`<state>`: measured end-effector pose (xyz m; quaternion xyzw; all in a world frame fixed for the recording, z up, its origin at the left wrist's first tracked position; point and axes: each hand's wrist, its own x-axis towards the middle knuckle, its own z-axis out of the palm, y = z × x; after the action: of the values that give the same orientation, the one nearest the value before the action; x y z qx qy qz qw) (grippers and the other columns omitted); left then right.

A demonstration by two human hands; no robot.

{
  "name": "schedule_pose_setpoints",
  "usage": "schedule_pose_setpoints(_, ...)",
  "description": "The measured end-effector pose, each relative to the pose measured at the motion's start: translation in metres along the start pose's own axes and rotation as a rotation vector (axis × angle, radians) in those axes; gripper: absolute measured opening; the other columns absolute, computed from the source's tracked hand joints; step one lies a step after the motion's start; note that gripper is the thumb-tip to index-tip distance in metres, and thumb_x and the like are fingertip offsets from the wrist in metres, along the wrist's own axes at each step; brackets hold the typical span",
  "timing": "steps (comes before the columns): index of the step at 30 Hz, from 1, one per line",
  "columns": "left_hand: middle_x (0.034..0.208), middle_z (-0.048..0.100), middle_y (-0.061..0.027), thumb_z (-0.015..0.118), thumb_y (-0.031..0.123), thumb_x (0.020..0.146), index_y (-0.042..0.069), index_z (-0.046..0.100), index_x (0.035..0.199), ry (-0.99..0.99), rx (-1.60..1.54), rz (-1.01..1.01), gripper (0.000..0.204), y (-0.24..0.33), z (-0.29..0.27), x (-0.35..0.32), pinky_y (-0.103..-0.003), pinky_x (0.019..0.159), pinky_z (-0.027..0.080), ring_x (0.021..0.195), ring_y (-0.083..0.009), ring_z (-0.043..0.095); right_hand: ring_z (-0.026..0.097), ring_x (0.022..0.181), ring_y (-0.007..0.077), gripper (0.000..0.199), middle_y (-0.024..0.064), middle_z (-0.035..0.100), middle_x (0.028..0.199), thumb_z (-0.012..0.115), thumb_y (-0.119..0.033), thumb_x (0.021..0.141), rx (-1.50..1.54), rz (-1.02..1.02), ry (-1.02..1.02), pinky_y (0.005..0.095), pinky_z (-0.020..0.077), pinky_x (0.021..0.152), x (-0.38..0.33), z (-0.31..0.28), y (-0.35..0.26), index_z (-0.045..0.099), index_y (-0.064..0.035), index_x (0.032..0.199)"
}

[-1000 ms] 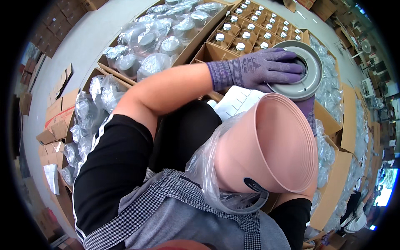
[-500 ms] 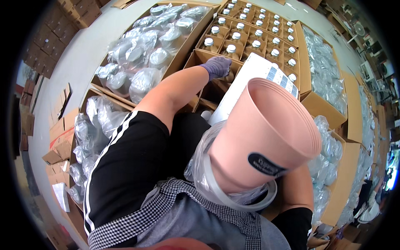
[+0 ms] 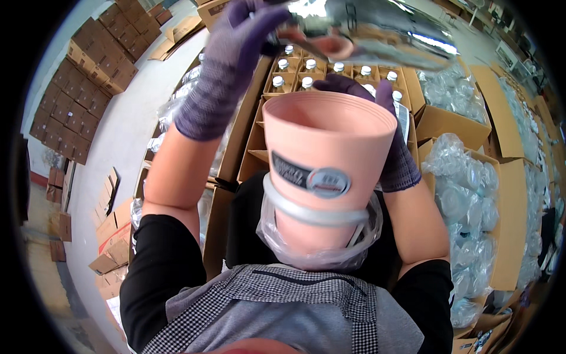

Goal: The person assembles vacuum flasks by removing plastic wrapping from components, inserting a reflective liner into the flask casing, and applying product labels to the exterior.

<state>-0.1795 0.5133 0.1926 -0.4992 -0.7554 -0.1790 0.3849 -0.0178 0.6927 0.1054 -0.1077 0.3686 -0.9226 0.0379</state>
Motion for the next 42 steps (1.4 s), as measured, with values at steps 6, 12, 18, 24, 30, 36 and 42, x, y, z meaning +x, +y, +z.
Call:
schedule_pose_setpoints(6,0.103,0.049,-0.0041,0.082,0.024,0.080,0.008,0.056,0.125,0.004,-1.078,-0.386,0.055,0.079,-0.032,-0.045,-0.031,0.081,0.051,0.093,-0.0163,0.055,0.048,0.134,0.0317,0.084,0.0157,0.048,0.147,0.056,-0.076,0.085,0.202,-0.287,-0.095,0.0521,0.0420,0.110,-0.030,-0.003,-0.014,0.046,-0.0179,0.145)
schedule_pose_setpoints(12,0.123,0.053,-0.0128,0.090,0.030,0.073,0.010,0.028,0.157,-0.208,-1.030,-0.203,0.106,0.086,-0.081,-0.034,-0.034,0.100,0.047,0.116,-0.0226,0.055,0.057,0.123,0.0260,0.052,0.0067,0.060,0.135,0.065,-0.061,0.090,-0.019,-0.730,0.125,0.0462,0.0457,0.105,-0.051,0.041,-0.094,0.067,-0.0208,0.123)
schedule_pose_setpoints(18,0.143,0.049,-0.0205,0.099,0.036,0.057,0.015,0.006,0.162,-0.511,-1.290,-0.112,0.143,0.088,-0.110,-0.037,-0.043,0.115,0.040,0.133,-0.0318,0.051,0.064,0.113,0.0229,0.037,0.0052,0.069,0.120,0.063,-0.045,0.096,-0.122,-0.673,-0.114,0.0406,0.0512,0.100,-0.056,0.046,-0.151,0.067,-0.0160,0.119)
schedule_pose_setpoints(24,0.162,0.026,-0.0192,0.100,0.044,0.036,0.011,-0.003,0.162,-0.244,-1.311,-0.134,0.166,0.102,-0.109,-0.034,-0.045,0.119,0.030,0.147,-0.0313,0.033,0.062,0.120,0.0284,0.061,0.0157,0.060,0.133,0.061,-0.039,0.094,-0.330,-0.458,-0.197,0.0440,0.0520,0.101,-0.081,0.061,-0.118,0.048,-0.0034,0.141)
schedule_pose_setpoints(30,0.162,0.024,-0.0205,0.100,0.051,0.034,0.009,-0.012,0.160,-0.168,-1.489,-0.351,0.174,0.117,-0.095,-0.044,-0.041,0.116,0.033,0.143,-0.0270,0.037,0.066,0.102,0.0220,0.094,0.0129,0.062,0.120,0.086,-0.014,0.069,-0.855,-0.052,0.137,0.0396,0.0541,0.096,-0.104,0.118,-0.078,0.035,0.0003,0.147)
schedule_pose_setpoints(36,0.142,0.049,-0.0152,0.089,0.035,0.064,0.000,0.025,0.155,-0.276,-1.450,-0.610,0.116,0.139,-0.107,-0.048,-0.036,0.110,0.041,0.131,-0.0234,0.049,0.066,0.100,0.0215,0.090,0.0135,0.062,0.119,0.087,-0.018,0.072,-0.851,0.043,0.230,0.0378,0.0533,0.096,-0.122,0.117,-0.074,0.037,0.0039,0.145)
schedule_pose_setpoints(42,0.136,0.056,-0.0149,0.082,0.021,0.067,-0.001,0.035,0.151,-0.539,-1.692,-0.545,0.099,0.124,-0.109,-0.045,-0.036,0.106,0.044,0.125,-0.0240,0.056,0.057,0.120,0.0321,0.061,0.0201,0.057,0.128,0.075,-0.044,0.085,-1.527,-0.445,0.054,0.0446,0.0451,0.106,-0.122,0.096,-0.074,0.064,0.0061,0.117)
